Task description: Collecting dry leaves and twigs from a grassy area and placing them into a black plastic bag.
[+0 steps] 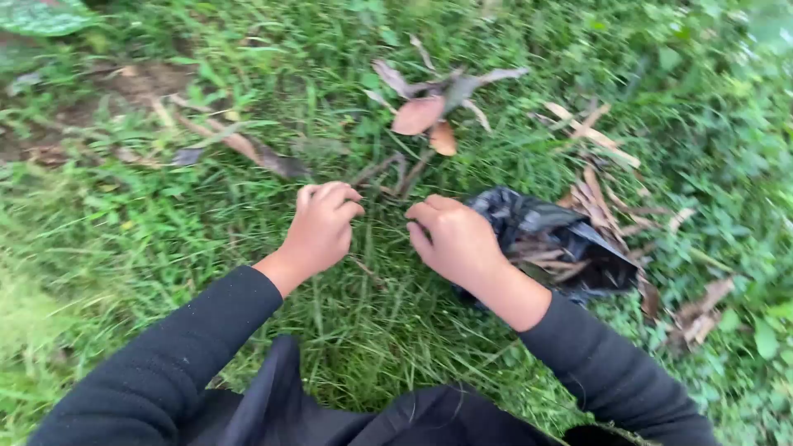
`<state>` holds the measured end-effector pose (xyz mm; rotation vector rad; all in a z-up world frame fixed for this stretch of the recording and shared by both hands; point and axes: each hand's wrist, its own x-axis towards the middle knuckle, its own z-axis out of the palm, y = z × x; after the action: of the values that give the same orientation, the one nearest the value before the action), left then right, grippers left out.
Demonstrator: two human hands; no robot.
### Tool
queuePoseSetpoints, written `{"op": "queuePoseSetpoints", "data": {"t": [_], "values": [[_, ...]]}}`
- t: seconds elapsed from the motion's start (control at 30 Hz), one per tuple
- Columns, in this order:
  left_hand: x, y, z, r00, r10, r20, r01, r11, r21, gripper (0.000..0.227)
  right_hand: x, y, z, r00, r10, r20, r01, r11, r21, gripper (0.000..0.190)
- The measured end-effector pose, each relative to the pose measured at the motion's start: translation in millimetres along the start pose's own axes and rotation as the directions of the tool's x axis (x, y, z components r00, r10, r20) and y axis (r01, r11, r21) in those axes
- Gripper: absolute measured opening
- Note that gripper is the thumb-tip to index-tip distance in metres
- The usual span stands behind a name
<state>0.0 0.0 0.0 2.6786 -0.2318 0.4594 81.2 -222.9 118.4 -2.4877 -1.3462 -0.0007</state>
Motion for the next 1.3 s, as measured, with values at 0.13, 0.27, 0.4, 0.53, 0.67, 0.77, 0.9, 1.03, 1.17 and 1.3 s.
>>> {"op": "queuePoseSetpoints", "data": {"t": [0.13, 0.27, 0.4, 0.53, 0.67, 0.77, 0.9, 1.03, 1.17, 1.3], "values": [[-36.0, -83.9, -15.1, 0.979, -0.173, -0.112, 0.186, 0.974, 0.128, 0.028, 77.6, -45.8, 64.3, 0.997, -0.075, 0.0, 0.074, 0.986, 0.146, 0.014], [-46.3, -142.5, -52.4, 0.89, -0.318, -0.327, 0.39, 0.902, 0.187, 0.034, 150.0, -73.8, 129.5, 1.0, -0.028, 0.004, 0.026, 0.967, 0.252, 0.028], [-42.7, -182.5, -78.5, 0.735, -0.625, -0.262, 0.663, 0.745, 0.081, 0.047, 200.9, -89.6, 178.9, 0.991, 0.105, 0.084, -0.12, 0.973, 0.195, 0.048], [-36.7, -198.3, -83.4, 0.723, -0.676, -0.144, 0.688, 0.722, 0.071, 0.048, 227.9, -101.1, 205.4, 0.963, 0.181, 0.199, -0.194, 0.98, 0.05, 0.062], [-42.1, -215.2, -58.5, 0.703, -0.708, -0.06, 0.709, 0.694, 0.123, 0.042, 233.2, -93.3, 240.1, 0.926, 0.286, 0.245, -0.269, 0.958, -0.101, 0.071], [-49.5, -223.5, -50.2, 0.678, -0.735, -0.02, 0.731, 0.671, 0.125, 0.029, 232.2, -87.8, 254.2, 0.927, 0.296, 0.231, -0.279, 0.955, -0.103, 0.051], [-54.3, -227.0, -57.6, 0.628, -0.776, -0.059, 0.777, 0.63, -0.019, 0.018, 222.8, -86.4, 249.2, 0.948, 0.297, 0.117, -0.314, 0.934, 0.17, 0.011], [-53.0, -225.9, -67.1, 0.634, -0.765, -0.111, 0.759, 0.643, -0.101, 0.022, 225.2, -94.9, 238.4, 0.95, 0.313, 0.003, -0.293, 0.886, 0.358, 0.003], [-43.9, -218.8, -80.0, 0.506, -0.853, -0.127, 0.738, 0.504, -0.449, 0.022, 247.8, -104.5, 235.4, 0.97, 0.191, -0.152, -0.107, 0.893, 0.438, 0.005], [-41.6, -263.4, -44.7, 0.166, -0.951, 0.261, 0.519, -0.142, -0.843, 0.036, 261.8, -112.3, 239.0, 0.988, 0.011, -0.152, 0.019, 0.98, 0.196, 0.006]]}}
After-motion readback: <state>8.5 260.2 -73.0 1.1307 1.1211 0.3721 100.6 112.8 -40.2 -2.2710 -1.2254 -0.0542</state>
